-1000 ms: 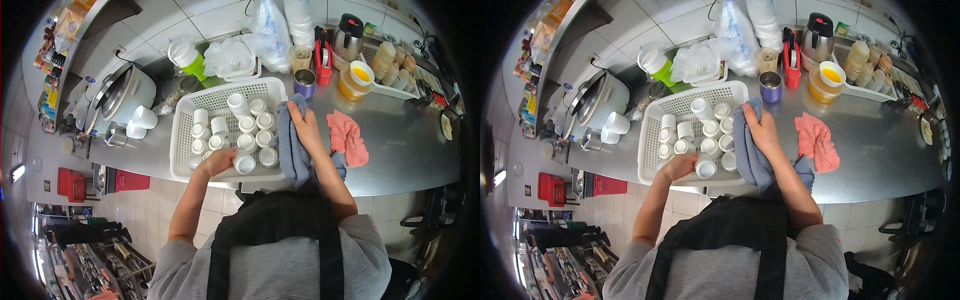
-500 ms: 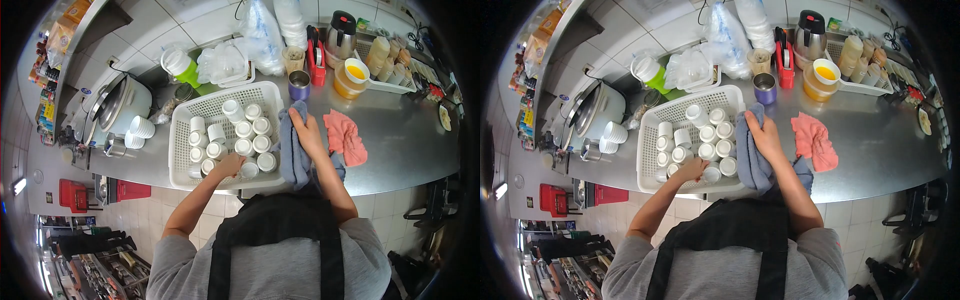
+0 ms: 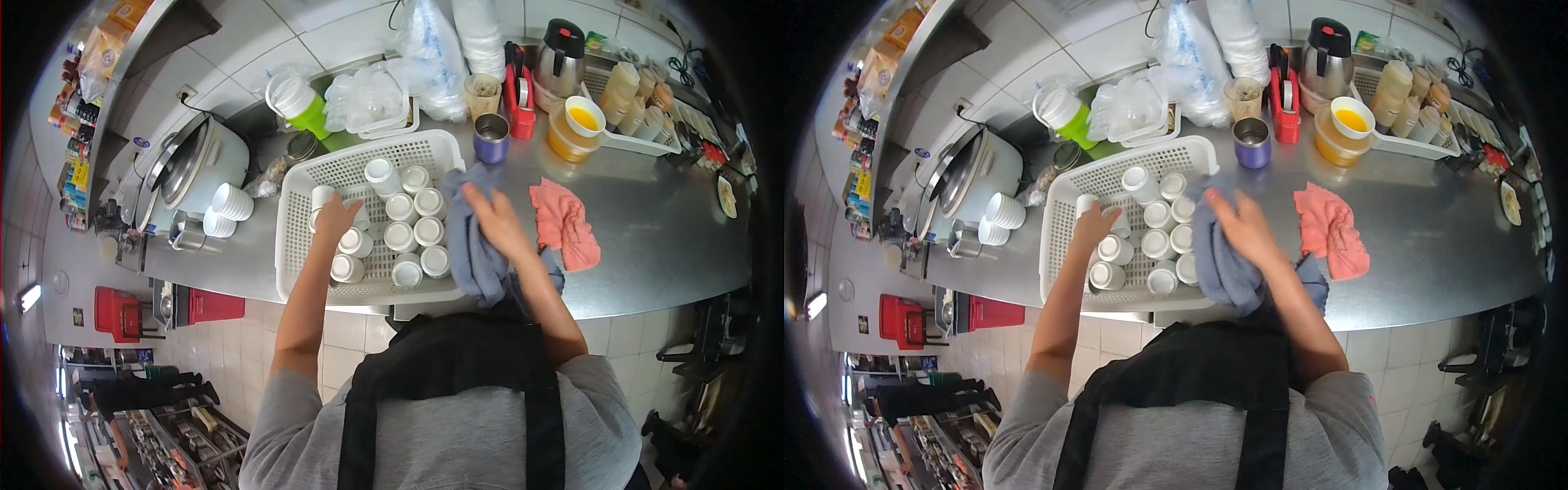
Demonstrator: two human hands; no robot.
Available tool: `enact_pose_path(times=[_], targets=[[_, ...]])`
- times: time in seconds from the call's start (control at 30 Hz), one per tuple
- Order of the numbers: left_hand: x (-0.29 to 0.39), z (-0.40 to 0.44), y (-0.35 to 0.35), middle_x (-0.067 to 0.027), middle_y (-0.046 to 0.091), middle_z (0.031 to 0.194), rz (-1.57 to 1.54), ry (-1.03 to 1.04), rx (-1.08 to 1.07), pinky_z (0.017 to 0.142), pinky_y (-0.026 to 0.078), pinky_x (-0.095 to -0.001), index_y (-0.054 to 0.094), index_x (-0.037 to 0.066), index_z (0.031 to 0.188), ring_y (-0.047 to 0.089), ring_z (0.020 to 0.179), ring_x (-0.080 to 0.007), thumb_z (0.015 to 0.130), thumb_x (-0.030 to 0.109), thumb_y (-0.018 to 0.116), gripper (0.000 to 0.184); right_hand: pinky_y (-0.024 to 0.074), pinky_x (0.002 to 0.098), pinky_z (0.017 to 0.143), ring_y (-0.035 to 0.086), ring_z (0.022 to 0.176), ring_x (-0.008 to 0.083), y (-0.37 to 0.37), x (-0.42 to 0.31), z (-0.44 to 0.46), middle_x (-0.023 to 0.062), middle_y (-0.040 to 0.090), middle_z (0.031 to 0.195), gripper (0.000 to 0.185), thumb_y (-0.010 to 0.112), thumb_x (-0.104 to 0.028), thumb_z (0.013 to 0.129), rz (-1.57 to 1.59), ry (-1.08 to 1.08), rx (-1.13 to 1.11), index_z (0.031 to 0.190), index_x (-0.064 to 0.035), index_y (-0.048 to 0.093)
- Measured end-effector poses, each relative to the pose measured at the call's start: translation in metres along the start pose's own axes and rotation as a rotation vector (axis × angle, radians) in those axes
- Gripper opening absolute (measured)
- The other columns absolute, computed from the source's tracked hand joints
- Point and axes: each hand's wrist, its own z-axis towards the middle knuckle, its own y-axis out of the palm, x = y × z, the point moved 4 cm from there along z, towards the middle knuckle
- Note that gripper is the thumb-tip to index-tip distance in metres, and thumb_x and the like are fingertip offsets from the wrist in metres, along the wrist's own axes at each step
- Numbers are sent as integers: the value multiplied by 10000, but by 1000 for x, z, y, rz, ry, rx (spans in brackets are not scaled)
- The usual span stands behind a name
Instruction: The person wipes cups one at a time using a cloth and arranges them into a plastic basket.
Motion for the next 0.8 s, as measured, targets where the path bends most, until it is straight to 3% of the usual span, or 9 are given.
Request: enact_pose_path(times=[0.1, 0.17, 0.27, 0.37, 0.47, 0.57, 0.67, 0.77, 0.8], targets=[[-2, 13, 25, -275, 641, 1051, 46, -63, -86, 842, 488, -468, 512, -43, 1159, 619, 1016, -402, 802, 583, 621, 729, 479, 424, 742, 635, 826, 348, 39, -14, -13, 225, 650, 869, 523, 527, -479, 921, -250, -197, -336, 981, 30, 631], [1, 18, 27, -284, 635, 1069, 48, -100, -135, 859, 484, -468, 487, -50, 1203, 617, 1029, -405, 793, 554, 645, 746, 493, 444, 736, 614, 864, 330, 77, -18, -25, 182, 635, 868, 427, 611, -424, 860, -639, -321, -597, 929, -5, 648], [-15, 22, 32, -271, 643, 1053, -128, 27, -34, 866, 487, -452, 466, -52, 1228, 629, 1009, -386, 790, 517, 663, 745, 513, 426, 725, 595, 919, 290, 119, 26, -41, 126, 616, 901, 285, 671, -310, 795, -665, -632, -702, 886, -40, 661], [-7, 0, -4, -238, 629, 1090, -507, -203, 21, 845, 516, -411, 450, -38, 1249, 644, 977, -327, 803, 479, 669, 717, 526, 388, 757, 551, 1008, 268, 134, 41, -32, 64, 586, 1003, 248, 687, -255, 771, -884, -572, -663, 930, -68, 656], [9, -28, -30, -183, 600, 1151, -1230, -263, -113, 809, 553, -369, 440, -19, 1266, 646, 957, -263, 879, 451, 593, 628, 520, 411, 742, 590, 949, 287, 131, 42, -32, 119, 598, 1000, 212, 665, -187, 797, -810, -550, -572, 962, -56, 641], [23, -50, -45, -140, 576, 1198, -1701, -144, -299, 747, 584, -312, 431, 9, 1284, 652, 936, -240, 954, 439, 480, 545, 498, 420, 731, 594, 878, 316, 110, 15, -21, 161, 574, 999, 310, 650, -214, 831, -461, -419, -351, 1065, -29, 566], [49, -77, -63, -111, 596, 1168, -1834, -58, -289, 688, 590, -277, 448, 29, 1276, 657, 906, -232, 985, 469, 392, 531, 472, 430, 719, 585, 835, 361, 81, -19, 3, 180, 550, 983, 392, 642, -245, 850, -14, -256, -132, 1116, 1, 492], [57, -77, -35, -113, 620, 1122, -1875, 74, -522, 646, 573, -243, 507, 55, 1265, 661, 896, -196, 977, 557, 323, 607, 456, 417, 732, 563, 878, 369, 67, -59, 6, 166, 538, 973, 361, 639, -258, 859, 88, -301, -26, 1051, 20, 514], [62, -78, -27, -118, 623, 1117, -1889, 156, -623, 647, 570, -244, 521, 59, 1260, 661, 900, -190, 976, 569, 311, 620, 448, 417, 773, 562, 896, 354, 72, -67, 3, 162, 541, 960, 356, 632, -277, 865, 27, -447, -64, 1035, 16, 524]])
